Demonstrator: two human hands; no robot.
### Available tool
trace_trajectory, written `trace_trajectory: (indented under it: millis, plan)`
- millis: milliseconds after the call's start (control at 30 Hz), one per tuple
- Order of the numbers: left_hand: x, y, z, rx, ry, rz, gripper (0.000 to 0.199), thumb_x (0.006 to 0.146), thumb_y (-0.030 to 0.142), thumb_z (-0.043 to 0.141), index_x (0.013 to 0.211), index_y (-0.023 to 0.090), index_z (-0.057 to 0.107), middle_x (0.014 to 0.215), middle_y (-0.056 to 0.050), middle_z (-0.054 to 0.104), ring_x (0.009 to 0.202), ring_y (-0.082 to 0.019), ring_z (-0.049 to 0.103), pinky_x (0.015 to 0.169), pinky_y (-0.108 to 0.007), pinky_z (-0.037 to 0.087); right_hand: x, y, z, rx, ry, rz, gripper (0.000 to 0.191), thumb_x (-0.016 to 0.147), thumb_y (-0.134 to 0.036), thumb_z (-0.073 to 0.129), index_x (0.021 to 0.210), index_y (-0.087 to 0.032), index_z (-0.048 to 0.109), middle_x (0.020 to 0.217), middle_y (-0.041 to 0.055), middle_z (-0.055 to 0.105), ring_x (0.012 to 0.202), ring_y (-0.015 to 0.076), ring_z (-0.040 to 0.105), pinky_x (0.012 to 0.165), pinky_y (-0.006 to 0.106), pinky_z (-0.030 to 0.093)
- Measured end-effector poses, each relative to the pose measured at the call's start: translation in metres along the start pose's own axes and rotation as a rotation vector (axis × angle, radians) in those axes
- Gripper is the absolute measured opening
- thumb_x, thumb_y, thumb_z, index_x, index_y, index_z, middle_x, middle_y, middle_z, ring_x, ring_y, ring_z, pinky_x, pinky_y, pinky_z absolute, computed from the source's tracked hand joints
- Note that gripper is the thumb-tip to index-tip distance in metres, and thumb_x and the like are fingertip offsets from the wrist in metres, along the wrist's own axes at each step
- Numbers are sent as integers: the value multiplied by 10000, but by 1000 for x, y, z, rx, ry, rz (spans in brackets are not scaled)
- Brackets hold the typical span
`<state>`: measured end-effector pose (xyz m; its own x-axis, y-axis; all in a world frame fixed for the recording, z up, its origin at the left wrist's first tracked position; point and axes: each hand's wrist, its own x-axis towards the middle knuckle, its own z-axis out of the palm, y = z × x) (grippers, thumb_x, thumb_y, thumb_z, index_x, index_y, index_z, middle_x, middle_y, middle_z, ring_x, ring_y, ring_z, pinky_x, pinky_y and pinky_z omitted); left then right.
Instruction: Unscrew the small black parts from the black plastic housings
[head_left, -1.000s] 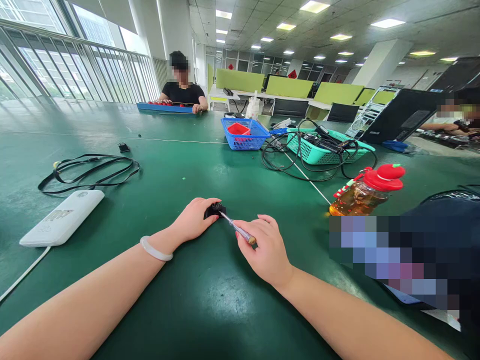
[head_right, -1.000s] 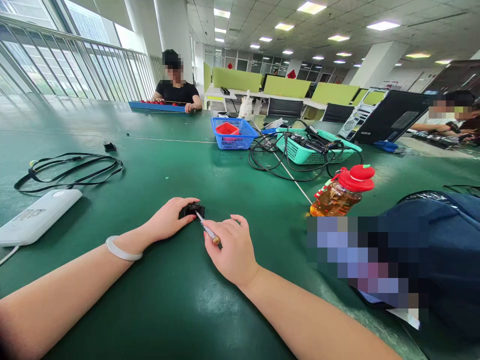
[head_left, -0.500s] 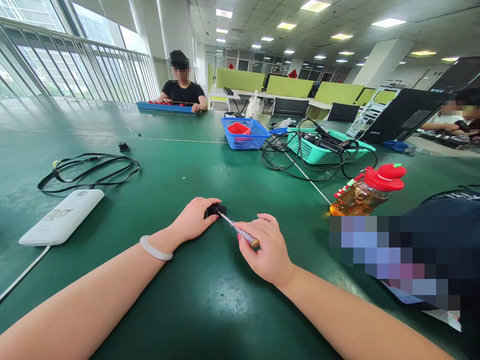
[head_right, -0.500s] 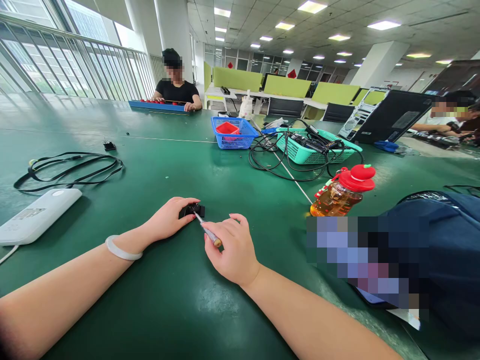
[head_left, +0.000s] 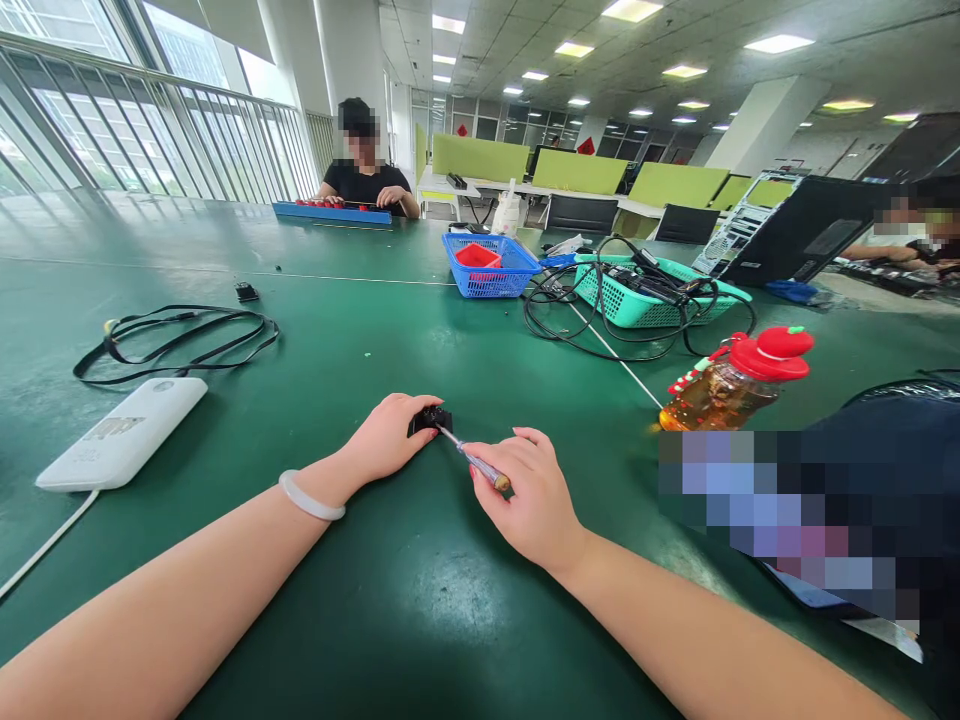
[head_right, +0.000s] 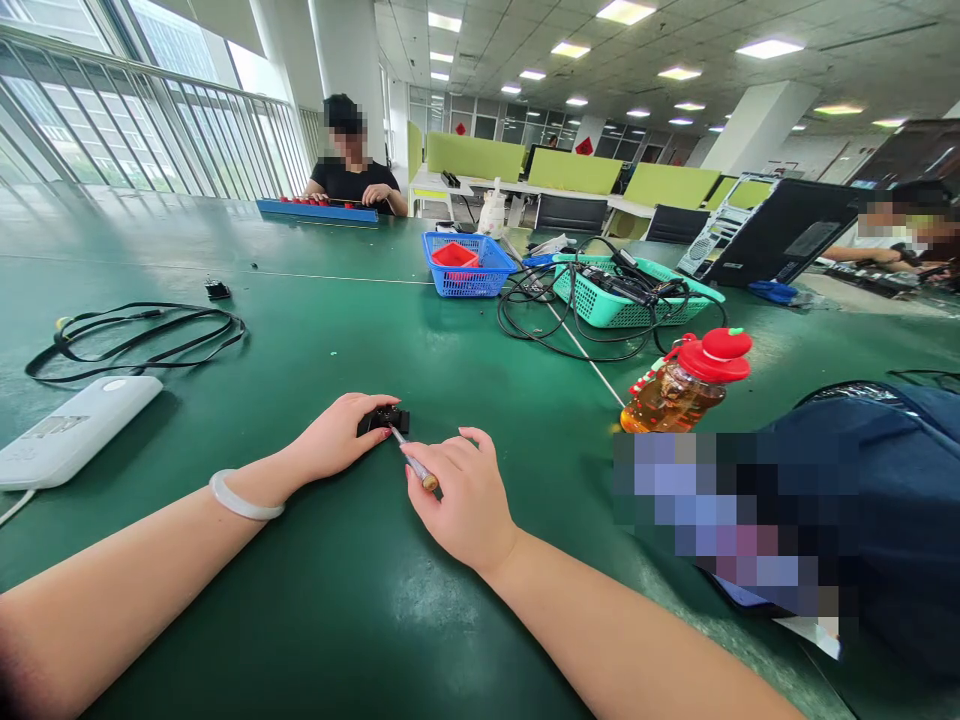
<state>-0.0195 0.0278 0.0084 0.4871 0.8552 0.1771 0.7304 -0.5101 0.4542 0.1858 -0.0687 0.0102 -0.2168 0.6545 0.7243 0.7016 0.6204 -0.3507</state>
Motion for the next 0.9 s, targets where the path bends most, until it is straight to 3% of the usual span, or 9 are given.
trace_trajectory:
  millis: [900]
  plan:
    - [0, -2, 1, -8, 3, -5, 471, 855, 314, 537, 1314, 216, 561, 1274, -83, 653, 1212, -289, 546, 1056, -468, 439, 0, -2, -1, -32, -28, -19, 187, 900, -162, 544, 1022, -225, 671, 810, -9, 732, 741, 148, 659, 995, 414, 399]
